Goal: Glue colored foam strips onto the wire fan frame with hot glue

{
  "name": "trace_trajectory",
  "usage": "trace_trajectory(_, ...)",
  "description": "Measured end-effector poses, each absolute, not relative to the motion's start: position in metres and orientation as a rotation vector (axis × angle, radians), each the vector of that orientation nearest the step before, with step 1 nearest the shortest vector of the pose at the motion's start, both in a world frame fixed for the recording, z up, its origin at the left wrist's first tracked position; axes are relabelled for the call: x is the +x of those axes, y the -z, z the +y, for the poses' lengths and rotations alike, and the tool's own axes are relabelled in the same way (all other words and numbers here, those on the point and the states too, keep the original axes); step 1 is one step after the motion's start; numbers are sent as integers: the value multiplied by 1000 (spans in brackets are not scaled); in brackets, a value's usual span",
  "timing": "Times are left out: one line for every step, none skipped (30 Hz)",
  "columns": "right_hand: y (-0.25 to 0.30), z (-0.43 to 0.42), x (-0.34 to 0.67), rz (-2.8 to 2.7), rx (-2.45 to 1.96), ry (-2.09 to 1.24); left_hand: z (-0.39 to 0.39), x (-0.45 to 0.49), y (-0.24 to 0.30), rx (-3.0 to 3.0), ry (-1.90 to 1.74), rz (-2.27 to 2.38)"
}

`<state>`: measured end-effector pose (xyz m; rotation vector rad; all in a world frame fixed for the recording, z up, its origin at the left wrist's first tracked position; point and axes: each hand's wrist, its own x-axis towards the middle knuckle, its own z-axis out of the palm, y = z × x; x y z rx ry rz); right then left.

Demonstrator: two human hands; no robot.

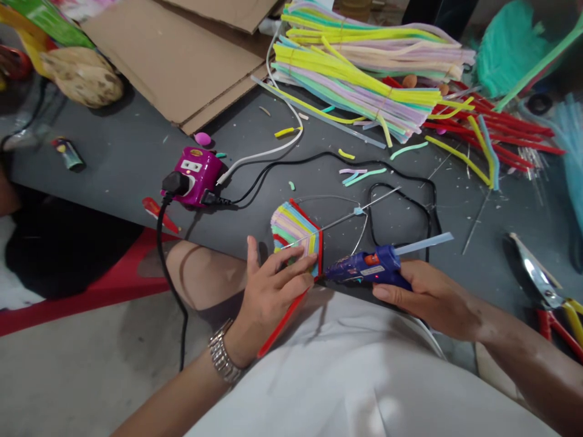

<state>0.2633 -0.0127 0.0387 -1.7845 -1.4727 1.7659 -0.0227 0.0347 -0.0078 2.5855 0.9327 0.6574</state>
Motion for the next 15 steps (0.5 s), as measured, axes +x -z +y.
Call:
trace_trajectory(-39, -13, 263, -1470, -1785, -1765, 34, -23, 8, 2588, -660, 932)
trace_trajectory(-38, -13, 264, -1472, -1785, -1764, 34, -23, 9, 2591, -662, 932)
trace_trajectory(-38, -13, 264, -1478, -1784, -1762, 34, -23, 9, 2593, -662, 934)
trace_trajectory(-38, -13, 264, -1486, -1784, -1755, 33, -23, 10, 2593, -660, 935)
trace_trajectory(-38, -13, 264, -1495, -1784, -1747, 33, -23, 10, 2592, -659, 933)
trace_trajectory(-37, -13, 264, -1505, -1784, -1739, 33, -24, 10, 2591, -658, 932)
trace_trajectory(-37, -13, 264, -1513, -1785, -1732, 33, -24, 10, 2592, -658, 929)
trace_trajectory(-37, -13, 263, -1521, -1787, -1725, 33, -24, 10, 2595, -659, 923)
trace_trajectory(-38, -13, 263, -1529, -1788, -1718, 33, -24, 10, 2598, -661, 917)
trace_trajectory(-38, -13, 263, -1539, -1789, -1714, 33, -24, 10, 2600, -664, 915)
trace_trajectory(-38, -13, 263, -1551, -1792, -1712, 33, -24, 11, 2600, -665, 915)
trace_trajectory(-39, -13, 262, -1563, -1799, -1709, 33, -24, 11, 2598, -667, 918)
trace_trajectory(-39, -14, 262, -1574, -1812, -1703, 33, -24, 11, 2596, -669, 920)
trace_trajectory(-40, -14, 262, -1582, -1827, -1694, 33, -24, 11, 2595, -667, 922)
trace_trajectory(-40, -14, 262, -1590, -1841, -1685, 33, -25, 11, 2596, -662, 923)
